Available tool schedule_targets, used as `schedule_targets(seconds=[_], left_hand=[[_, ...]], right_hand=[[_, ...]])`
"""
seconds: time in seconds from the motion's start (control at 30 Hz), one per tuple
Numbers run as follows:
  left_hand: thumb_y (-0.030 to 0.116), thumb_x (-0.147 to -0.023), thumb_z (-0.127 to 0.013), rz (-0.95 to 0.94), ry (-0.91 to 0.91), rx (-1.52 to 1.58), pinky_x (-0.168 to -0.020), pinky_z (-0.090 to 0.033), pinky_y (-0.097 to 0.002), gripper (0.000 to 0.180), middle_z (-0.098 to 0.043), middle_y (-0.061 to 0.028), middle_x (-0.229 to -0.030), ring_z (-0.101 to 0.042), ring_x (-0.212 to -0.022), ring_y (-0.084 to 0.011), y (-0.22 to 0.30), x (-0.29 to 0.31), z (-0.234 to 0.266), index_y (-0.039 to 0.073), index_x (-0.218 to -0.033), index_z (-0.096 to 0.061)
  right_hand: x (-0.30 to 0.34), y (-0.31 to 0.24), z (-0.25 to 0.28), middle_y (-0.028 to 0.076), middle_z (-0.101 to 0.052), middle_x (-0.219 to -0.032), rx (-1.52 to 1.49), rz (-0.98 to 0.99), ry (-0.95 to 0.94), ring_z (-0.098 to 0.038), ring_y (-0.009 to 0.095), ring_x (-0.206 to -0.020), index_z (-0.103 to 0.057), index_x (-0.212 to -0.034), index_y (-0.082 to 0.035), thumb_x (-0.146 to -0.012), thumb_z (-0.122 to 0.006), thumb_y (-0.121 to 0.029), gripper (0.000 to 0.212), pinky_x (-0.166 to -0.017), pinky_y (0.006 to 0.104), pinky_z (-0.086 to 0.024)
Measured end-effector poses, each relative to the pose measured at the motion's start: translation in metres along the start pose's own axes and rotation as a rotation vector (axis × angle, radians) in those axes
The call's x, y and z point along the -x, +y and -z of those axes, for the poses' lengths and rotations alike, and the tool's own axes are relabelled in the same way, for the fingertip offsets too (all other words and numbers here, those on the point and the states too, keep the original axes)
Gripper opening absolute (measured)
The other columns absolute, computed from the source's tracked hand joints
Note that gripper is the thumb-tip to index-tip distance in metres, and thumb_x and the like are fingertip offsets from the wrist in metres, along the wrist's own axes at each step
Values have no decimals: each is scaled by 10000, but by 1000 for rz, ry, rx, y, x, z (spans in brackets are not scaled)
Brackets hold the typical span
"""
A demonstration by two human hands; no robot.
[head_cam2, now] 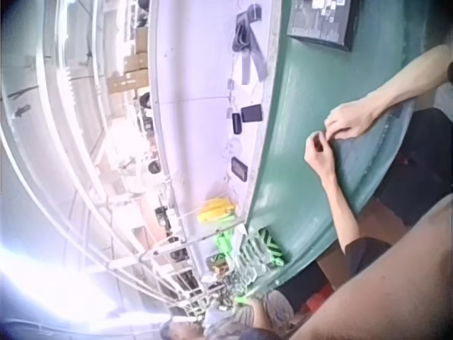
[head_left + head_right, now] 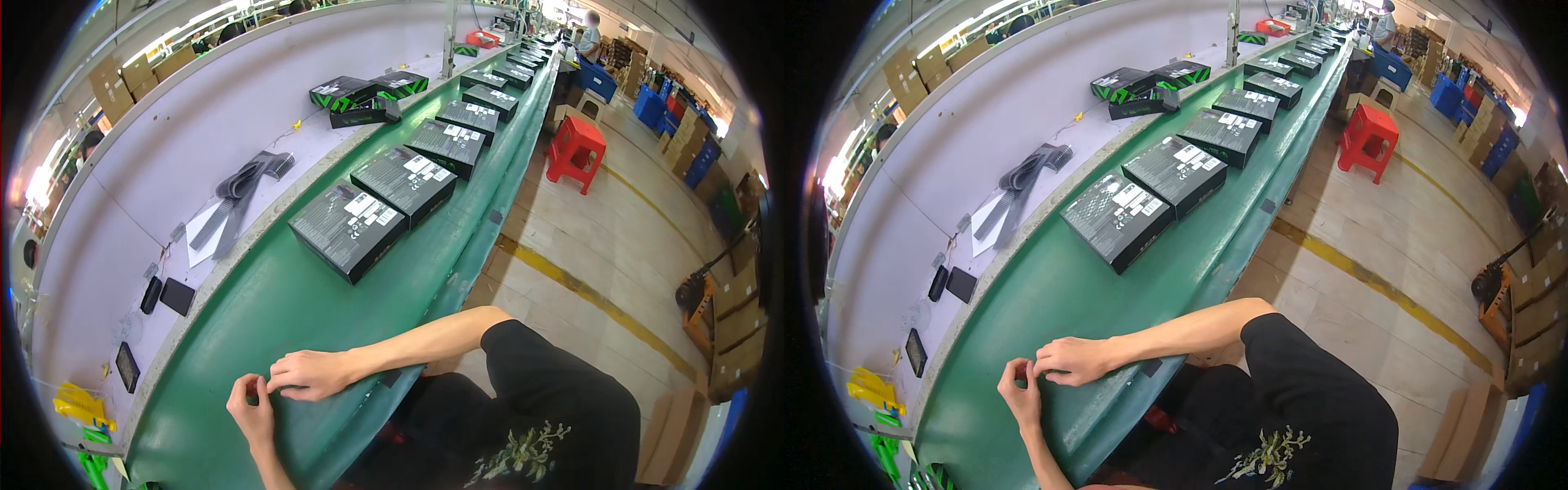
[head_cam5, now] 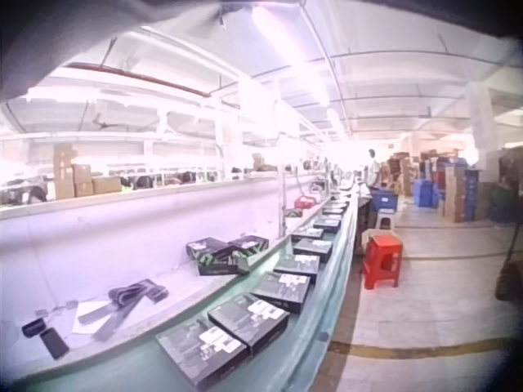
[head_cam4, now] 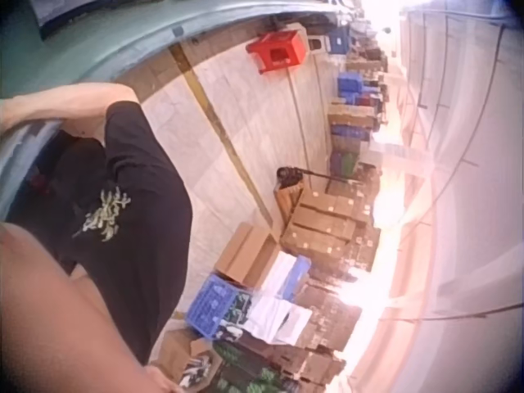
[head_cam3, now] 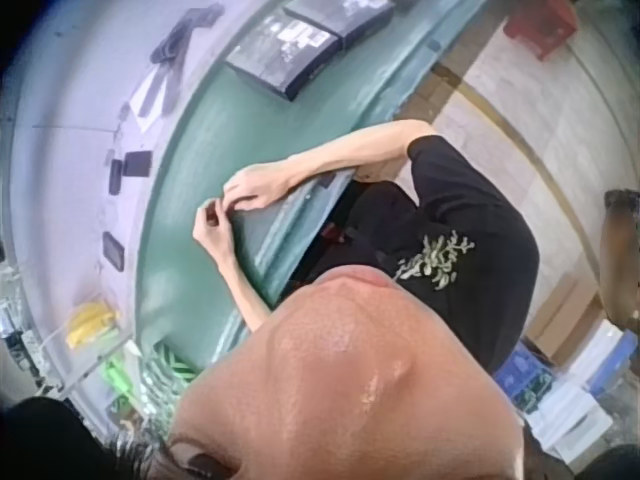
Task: Assembling and sealing retail boxes for computer gaming mice at an industrial conveyor belt.
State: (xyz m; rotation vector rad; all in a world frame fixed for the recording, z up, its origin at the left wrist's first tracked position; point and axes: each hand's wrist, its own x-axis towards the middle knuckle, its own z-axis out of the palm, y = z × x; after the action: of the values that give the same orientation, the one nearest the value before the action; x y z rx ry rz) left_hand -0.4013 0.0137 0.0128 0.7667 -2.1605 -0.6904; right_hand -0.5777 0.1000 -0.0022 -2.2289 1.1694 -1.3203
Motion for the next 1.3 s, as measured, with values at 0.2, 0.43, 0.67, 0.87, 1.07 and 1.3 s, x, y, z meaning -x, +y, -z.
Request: schedule_targets(seconds=[0.2, 0.43, 0.67, 0.87, 1.07, 1.3], left_hand=[[15, -851, -672, -13, 18, 2, -622, -480, -306, 58, -628, -93, -738, -584, -636, -178, -2, -5, -2, -20, -872, -630], [8, -843, -675, 9, 2, 0, -617, -498, -283, 63, -639, -92, -739, -613, -639, -163, -9, -4, 3, -16, -884, -635], [13, -840, -684, 39, -9, -16, -623, -502, -286, 69, -647, -101, -749, -619, -642, -167, -12, 3, 1, -19, -883, -641], [16, -826, -696, 7, -11, -40, -619, -510, -298, 74, -652, -101, -780, -627, -647, -199, -17, 3, -2, 3, -876, -643], [51, -825, -710, -74, -12, -60, -629, -527, -305, 96, -667, -104, -809, -650, -673, -208, -7, -9, -6, 14, -901, -665], [58, -811, -711, -37, 41, -34, -637, -531, -318, 87, -659, -83, -790, -659, -705, -224, 1, -2, -3, 40, -882, -664]], right_hand=[[-2, 4, 1, 111, -587, -920, 39, 11, -18, -587, 291, -847, -623, -1091, -47, -876, -617, -111, 224, -750, 394, -454], [-3, 0, -5, 104, -591, -928, 34, -9, -54, -585, 283, -837, -631, -1085, -44, -885, -612, -113, 213, -755, 393, -457], [7, -7, -8, 102, -598, -913, 40, -4, -100, -588, 285, -829, -632, -1085, -39, -878, -619, -111, 220, -761, 391, -461], [6, -2, -6, 112, -608, -903, 66, 19, -95, -594, 295, -824, -646, -1071, -56, -821, -660, -95, 254, -754, 396, -476], [-4, -16, 18, 125, -630, -936, 39, 8, -95, -612, 306, -853, -652, -1059, -35, -780, -665, -29, 280, -760, 409, -487], [-7, -30, 29, 130, -631, -945, -24, -133, -204, -597, 310, -845, -640, -1053, 4, -785, -645, 51, 272, -758, 390, -477]])
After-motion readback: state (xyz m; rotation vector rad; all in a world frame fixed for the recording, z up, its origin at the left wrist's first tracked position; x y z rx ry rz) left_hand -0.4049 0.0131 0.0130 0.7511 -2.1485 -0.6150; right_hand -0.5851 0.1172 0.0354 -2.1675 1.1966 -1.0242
